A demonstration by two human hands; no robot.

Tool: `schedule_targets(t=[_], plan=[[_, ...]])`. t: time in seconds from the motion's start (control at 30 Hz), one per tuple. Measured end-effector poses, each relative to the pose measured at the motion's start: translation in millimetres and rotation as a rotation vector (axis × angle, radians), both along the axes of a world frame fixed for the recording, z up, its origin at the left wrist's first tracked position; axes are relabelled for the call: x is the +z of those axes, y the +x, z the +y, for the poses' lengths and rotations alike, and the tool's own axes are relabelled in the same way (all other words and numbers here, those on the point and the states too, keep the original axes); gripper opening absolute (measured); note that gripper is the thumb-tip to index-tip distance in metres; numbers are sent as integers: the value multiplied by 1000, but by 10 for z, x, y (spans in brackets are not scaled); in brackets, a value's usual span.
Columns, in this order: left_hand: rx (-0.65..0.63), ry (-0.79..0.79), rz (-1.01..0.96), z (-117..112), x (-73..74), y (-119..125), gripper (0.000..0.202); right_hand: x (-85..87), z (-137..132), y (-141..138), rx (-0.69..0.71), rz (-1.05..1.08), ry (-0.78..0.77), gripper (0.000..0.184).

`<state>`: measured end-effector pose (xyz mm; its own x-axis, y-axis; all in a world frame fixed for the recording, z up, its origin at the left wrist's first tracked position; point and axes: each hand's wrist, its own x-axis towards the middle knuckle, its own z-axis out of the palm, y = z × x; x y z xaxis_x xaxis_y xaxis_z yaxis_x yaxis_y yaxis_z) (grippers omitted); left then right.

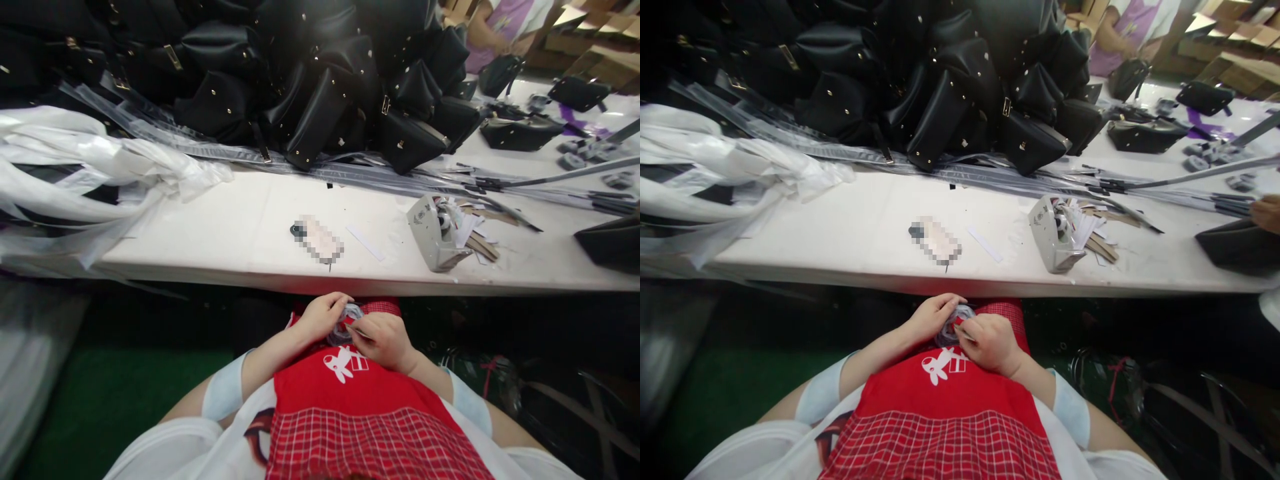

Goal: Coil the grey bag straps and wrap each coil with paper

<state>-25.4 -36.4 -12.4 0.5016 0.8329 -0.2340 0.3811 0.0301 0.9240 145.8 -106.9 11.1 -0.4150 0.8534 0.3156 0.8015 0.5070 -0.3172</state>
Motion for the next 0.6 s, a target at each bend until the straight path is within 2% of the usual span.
schedule_targets(t=[0.13,0.23,0.33,0.4,0.5,0.6], plan=[[23,-90,-87,6,0,7,38,-74,24,-14,-74,5,-12,20],[39,-155,-148,14,24,1,36,-29,62,4,-130,170,-79,19],[19,-116,-125,4,101,2,30,68,162,57,-265,425,-236,20],[-47,-69,-156,-20,180,17,27,117,252,102,-353,538,-321,23],[-141,-1,-209,-64,286,47,28,155,347,173,-379,567,-404,24],[-116,17,-133,-79,298,55,29,220,322,260,-359,567,-425,23]])
